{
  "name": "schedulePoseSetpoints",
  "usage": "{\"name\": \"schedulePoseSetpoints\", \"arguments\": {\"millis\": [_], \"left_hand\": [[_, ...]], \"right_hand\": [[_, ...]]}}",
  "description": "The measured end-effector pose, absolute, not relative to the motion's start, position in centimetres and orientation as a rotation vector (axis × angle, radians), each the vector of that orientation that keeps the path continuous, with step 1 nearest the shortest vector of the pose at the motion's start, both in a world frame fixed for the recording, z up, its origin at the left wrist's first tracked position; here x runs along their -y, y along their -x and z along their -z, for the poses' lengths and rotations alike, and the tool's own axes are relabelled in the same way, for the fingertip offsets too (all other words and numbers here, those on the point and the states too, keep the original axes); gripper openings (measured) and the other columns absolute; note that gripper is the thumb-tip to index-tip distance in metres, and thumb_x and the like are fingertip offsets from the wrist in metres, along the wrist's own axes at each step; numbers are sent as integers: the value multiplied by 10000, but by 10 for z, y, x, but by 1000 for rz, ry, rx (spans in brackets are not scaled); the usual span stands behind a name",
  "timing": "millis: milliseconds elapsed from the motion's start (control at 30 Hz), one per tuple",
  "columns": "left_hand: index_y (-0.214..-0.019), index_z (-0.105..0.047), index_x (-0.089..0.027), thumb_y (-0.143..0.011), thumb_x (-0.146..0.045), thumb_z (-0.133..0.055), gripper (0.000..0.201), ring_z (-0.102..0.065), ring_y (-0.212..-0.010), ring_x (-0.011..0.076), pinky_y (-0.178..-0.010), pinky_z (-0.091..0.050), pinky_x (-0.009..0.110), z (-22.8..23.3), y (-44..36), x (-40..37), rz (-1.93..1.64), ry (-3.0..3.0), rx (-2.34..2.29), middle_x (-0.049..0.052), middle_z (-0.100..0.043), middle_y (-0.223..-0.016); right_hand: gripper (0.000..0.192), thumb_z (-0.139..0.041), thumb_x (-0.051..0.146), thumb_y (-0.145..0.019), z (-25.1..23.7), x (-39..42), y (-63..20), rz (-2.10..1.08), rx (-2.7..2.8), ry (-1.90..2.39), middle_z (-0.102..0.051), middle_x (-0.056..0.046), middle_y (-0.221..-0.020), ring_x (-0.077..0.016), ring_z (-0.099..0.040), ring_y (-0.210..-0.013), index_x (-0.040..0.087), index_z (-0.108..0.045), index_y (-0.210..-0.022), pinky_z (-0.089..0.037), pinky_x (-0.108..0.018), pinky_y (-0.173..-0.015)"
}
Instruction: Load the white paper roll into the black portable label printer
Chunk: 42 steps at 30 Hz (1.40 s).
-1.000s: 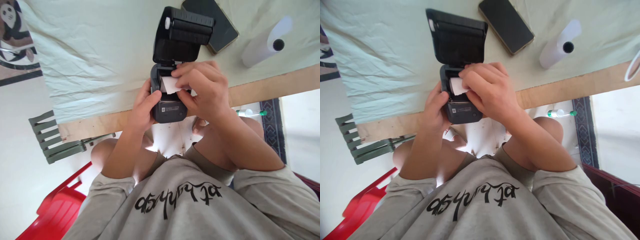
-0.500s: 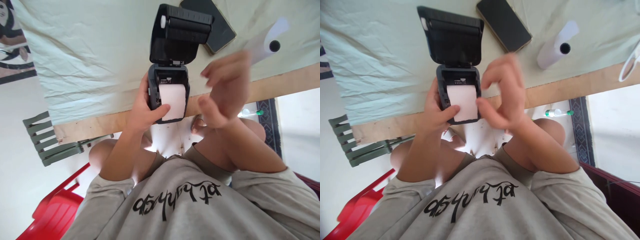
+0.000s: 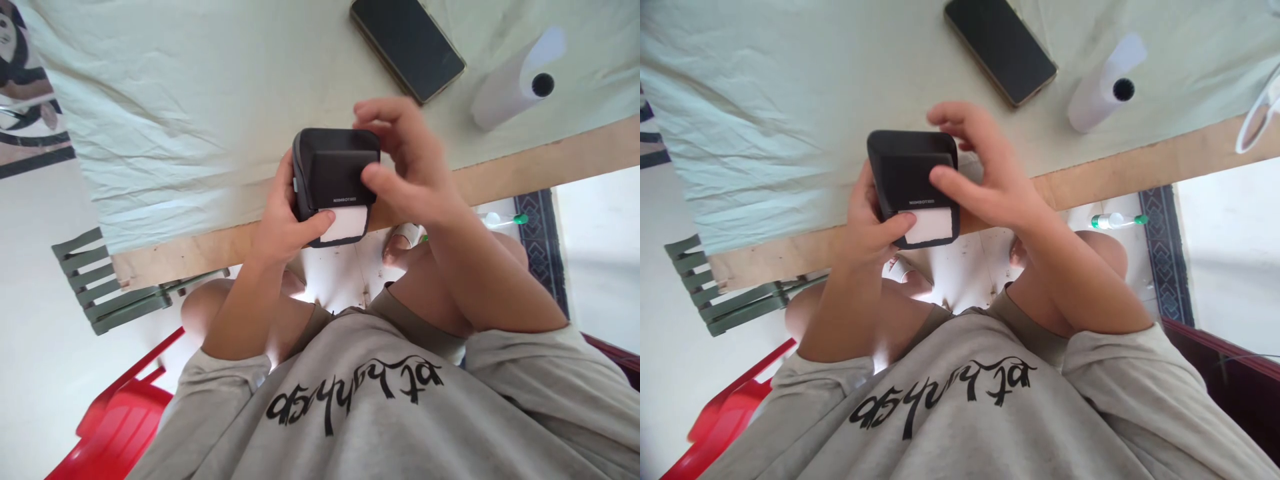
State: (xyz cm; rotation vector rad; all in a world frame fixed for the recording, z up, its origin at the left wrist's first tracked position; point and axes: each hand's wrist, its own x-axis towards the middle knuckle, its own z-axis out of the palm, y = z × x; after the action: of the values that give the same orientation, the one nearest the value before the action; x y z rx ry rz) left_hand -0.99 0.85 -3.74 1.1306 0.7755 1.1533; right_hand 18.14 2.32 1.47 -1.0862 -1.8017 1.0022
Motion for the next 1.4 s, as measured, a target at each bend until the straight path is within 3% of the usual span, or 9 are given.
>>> {"name": "schedulePoseSetpoints", "arguments": {"millis": [133,300,400,467,567,700,833,1000,1400], "left_hand": [[-1168,-462,-290,-576,-359,-747,661,-500,-1134,258,-906,-483,370,37,10,-8,-1163,-1104,-729,28,-545,-1144],[-1164,-467,-285,-657,-318,-708,562,-572,-978,194,-790,-510,316,32,7,-5,-1210,-1056,-745,23,-551,-1056],[-1162,-469,-284,-651,-320,-717,569,-571,-975,192,-803,-503,322,31,6,-4,-1209,-1052,-743,23,-548,-1060],[-1150,-473,-294,-645,-309,-723,565,-570,-965,185,-795,-501,313,31,6,-5,-1206,-1047,-747,17,-549,-1053],[-1141,-471,-299,-640,-307,-726,563,-571,-958,188,-778,-504,313,33,6,-5,-1191,-1047,-744,19,-552,-1055],[-1144,-453,-301,-642,-335,-723,571,-554,-1037,222,-847,-495,361,34,8,-7,-1173,-1071,-745,28,-547,-1117],[-1153,-451,-289,-628,-339,-732,598,-531,-1079,232,-893,-480,381,36,9,-8,-1177,-1117,-748,31,-541,-1140],[-1188,-434,-297,-642,-349,-721,619,-528,-1059,224,-865,-491,380,42,11,-9,-1187,-1142,-724,30,-528,-1171],[-1196,-446,-330,-630,-323,-723,630,-520,-1079,234,-877,-491,375,37,11,-7,-1169,-1112,-747,18,-543,-1156]], "right_hand": [[583,-544,441,-741,-15,-22,-177,-1018,2029,1136,-418,-14,-1257,-98,-489,-1062,271,-319,-1251,-497,-248,-907],[565,-539,468,-746,-19,-17,-172,-958,2055,1127,-403,-3,-1276,-102,-455,-1141,275,-336,-1238,-497,-224,-893],[444,-397,474,-830,-24,-26,-176,-951,2016,1129,-483,-11,-1185,-65,-510,-1039,224,-407,-1197,-489,-208,-882],[349,-304,365,-875,-30,-42,-185,-838,1919,1205,-521,-18,-1090,-36,-509,-988,170,-470,-1113,-455,-197,-919],[313,-334,155,-808,-31,-77,-204,-590,1694,1448,-489,-25,-1093,-16,-452,-1031,121,-448,-1098,-369,-199,-1008],[451,-357,177,-805,-16,-113,-228,-576,1568,1797,-380,-31,-1280,-63,-368,-1189,144,-353,-1254,-270,-306,-1116],[471,-393,175,-812,-2,-121,-236,-577,1563,1962,-406,-65,-1264,-106,-393,-1182,147,-345,-1280,-270,-388,-1114],[502,-468,354,-826,0,-120,-237,-536,1637,1991,-405,-83,-1263,-132,-392,-1197,131,-373,-1267,-290,-401,-1121],[495,-465,395,-828,4,-123,-241,-509,1670,1952,-433,-86,-1240,-129,-405,-1194,118,-411,-1235,-313,-399,-1113]]}}
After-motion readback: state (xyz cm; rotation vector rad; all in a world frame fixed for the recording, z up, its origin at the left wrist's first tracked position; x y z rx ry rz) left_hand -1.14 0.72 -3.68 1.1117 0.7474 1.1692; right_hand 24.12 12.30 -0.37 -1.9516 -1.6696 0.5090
